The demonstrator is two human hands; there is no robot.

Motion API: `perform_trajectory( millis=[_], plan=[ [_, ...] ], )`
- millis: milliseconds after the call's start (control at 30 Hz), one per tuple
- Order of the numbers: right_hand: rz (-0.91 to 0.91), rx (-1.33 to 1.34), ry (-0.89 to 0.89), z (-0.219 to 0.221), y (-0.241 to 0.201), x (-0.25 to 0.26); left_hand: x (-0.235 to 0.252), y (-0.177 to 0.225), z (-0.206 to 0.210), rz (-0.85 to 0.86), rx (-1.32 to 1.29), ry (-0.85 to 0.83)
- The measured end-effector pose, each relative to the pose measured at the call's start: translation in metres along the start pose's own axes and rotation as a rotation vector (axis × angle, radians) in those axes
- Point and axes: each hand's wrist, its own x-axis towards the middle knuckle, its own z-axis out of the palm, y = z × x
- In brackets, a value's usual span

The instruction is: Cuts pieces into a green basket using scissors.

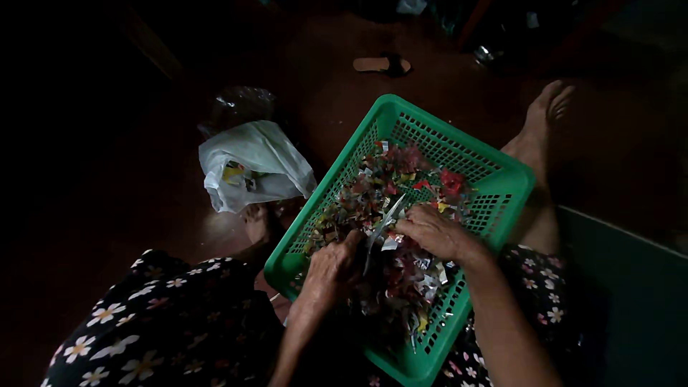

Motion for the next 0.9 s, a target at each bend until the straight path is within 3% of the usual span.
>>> perform_trajectory(
  millis=[67,133,233,300,433,600,767,900],
  plan=[
    [-0.035,0.031,0.058,-0.008,0.010,-0.005,-0.007,-0.012,-0.004,0.055,-0.093,-0.052],
    [0.015,-0.087,0.226,-0.017,0.025,-0.011,-0.012,-0.022,-0.003,0.085,-0.145,-0.012],
    [0.342,-0.265,0.377,-0.015,0.033,-0.011,-0.017,-0.026,-0.006,0.055,-0.119,0.068],
    [0.403,-0.256,0.315,0.003,0.023,-0.003,-0.016,-0.019,-0.011,-0.015,-0.042,0.088],
    [0.174,-0.253,0.019,0.043,-0.007,0.018,-0.013,-0.006,-0.016,-0.122,0.113,0.066],
    [-0.080,0.126,0.169,0.027,0.005,0.016,-0.013,-0.009,-0.009,-0.058,0.130,0.203],
    [-0.123,0.230,0.225,0.021,0.017,0.013,-0.009,-0.002,-0.002,-0.025,0.083,0.181],
    [-0.038,0.345,0.203,0.020,0.008,0.010,-0.004,-0.002,0.013,0.011,0.130,0.320]
  ],
)
